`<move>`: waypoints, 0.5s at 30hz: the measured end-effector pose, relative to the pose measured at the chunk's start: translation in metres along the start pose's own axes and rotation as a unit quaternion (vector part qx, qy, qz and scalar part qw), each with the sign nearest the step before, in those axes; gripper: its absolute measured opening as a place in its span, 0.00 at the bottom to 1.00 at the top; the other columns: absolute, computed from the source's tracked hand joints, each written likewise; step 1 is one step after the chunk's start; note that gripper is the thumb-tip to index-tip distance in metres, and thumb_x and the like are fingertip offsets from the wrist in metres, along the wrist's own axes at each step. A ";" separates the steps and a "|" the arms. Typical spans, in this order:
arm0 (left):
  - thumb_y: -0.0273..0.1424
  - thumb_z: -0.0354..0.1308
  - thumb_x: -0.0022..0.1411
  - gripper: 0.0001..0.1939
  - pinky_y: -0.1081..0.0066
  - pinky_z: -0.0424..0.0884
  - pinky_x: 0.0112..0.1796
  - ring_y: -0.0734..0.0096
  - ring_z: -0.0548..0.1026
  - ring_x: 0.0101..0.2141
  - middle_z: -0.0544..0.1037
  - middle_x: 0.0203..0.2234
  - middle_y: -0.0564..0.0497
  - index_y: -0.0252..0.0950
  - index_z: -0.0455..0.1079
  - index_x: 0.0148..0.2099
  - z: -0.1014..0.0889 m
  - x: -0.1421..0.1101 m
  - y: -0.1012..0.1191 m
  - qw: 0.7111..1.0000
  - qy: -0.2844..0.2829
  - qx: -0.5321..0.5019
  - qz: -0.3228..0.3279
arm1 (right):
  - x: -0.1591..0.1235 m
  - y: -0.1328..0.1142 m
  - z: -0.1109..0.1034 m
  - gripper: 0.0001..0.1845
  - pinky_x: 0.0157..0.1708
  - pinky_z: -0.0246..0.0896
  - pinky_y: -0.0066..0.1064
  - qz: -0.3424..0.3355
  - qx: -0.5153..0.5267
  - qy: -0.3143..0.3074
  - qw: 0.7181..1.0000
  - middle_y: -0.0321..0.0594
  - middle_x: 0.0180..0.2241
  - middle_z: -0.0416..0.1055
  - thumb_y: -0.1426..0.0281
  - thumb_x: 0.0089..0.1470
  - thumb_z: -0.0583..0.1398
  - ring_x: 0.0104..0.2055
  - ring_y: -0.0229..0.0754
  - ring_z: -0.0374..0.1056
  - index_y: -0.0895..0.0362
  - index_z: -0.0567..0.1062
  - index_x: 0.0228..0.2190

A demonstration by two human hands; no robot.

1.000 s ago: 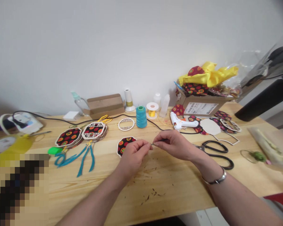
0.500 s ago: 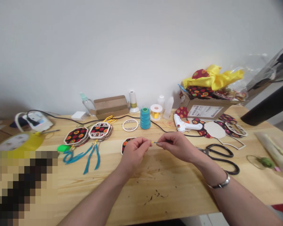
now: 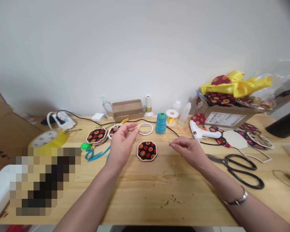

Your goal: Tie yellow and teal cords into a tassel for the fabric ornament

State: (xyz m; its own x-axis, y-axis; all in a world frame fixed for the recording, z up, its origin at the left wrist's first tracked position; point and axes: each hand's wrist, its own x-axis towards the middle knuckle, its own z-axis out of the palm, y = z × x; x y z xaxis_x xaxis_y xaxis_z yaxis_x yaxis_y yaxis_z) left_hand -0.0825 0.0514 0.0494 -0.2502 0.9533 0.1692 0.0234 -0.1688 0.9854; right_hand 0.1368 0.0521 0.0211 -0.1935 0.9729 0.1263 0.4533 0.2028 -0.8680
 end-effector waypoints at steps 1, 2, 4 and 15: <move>0.33 0.60 0.50 0.14 0.75 0.63 0.28 0.78 0.67 0.24 0.73 0.29 0.53 0.34 0.70 0.40 -0.001 0.002 -0.008 1.000 -0.003 0.012 -0.005 | -0.003 -0.003 0.002 0.10 0.30 0.57 0.31 0.000 -0.011 -0.016 1.000 0.41 0.25 0.71 0.66 0.47 0.58 0.29 0.39 0.64 0.58 0.77 0.23; 0.33 0.60 0.51 0.14 0.74 0.64 0.31 0.75 0.69 0.28 0.73 0.30 0.51 0.34 0.70 0.40 -0.002 0.003 -0.014 1.000 -0.007 0.023 -0.008 | -0.006 -0.008 0.005 0.10 0.30 0.57 0.30 0.000 -0.022 -0.036 0.999 0.40 0.25 0.71 0.67 0.47 0.58 0.28 0.38 0.64 0.58 0.77 0.23; 0.33 0.59 0.51 0.14 0.70 0.65 0.38 0.70 0.71 0.35 0.75 0.32 0.48 0.33 0.69 0.41 -0.002 0.003 -0.024 0.999 -0.024 0.034 -0.011 | -0.013 -0.018 0.008 0.09 0.29 0.56 0.29 0.007 -0.028 -0.082 0.996 0.39 0.24 0.71 0.68 0.47 0.59 0.27 0.37 0.63 0.57 0.78 0.23; 0.34 0.51 0.59 0.12 0.72 0.65 0.33 0.73 0.68 0.30 0.75 0.33 0.49 0.34 0.68 0.43 -0.004 -0.005 -0.026 0.994 -0.023 0.101 -0.024 | -0.035 -0.046 0.049 0.13 0.17 0.44 0.21 0.245 0.271 -0.280 0.888 0.31 0.15 0.62 0.63 0.44 0.61 0.16 0.27 0.52 0.62 0.73 0.20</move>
State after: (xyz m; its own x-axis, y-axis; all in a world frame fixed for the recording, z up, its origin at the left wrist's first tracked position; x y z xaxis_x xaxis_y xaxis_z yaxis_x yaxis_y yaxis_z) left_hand -0.0858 0.0500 0.0232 -0.2121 0.9702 0.1174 0.2068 -0.0728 0.9757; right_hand 0.0803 0.0036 0.0332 -0.5603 0.6909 -0.4568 0.1473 -0.4596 -0.8758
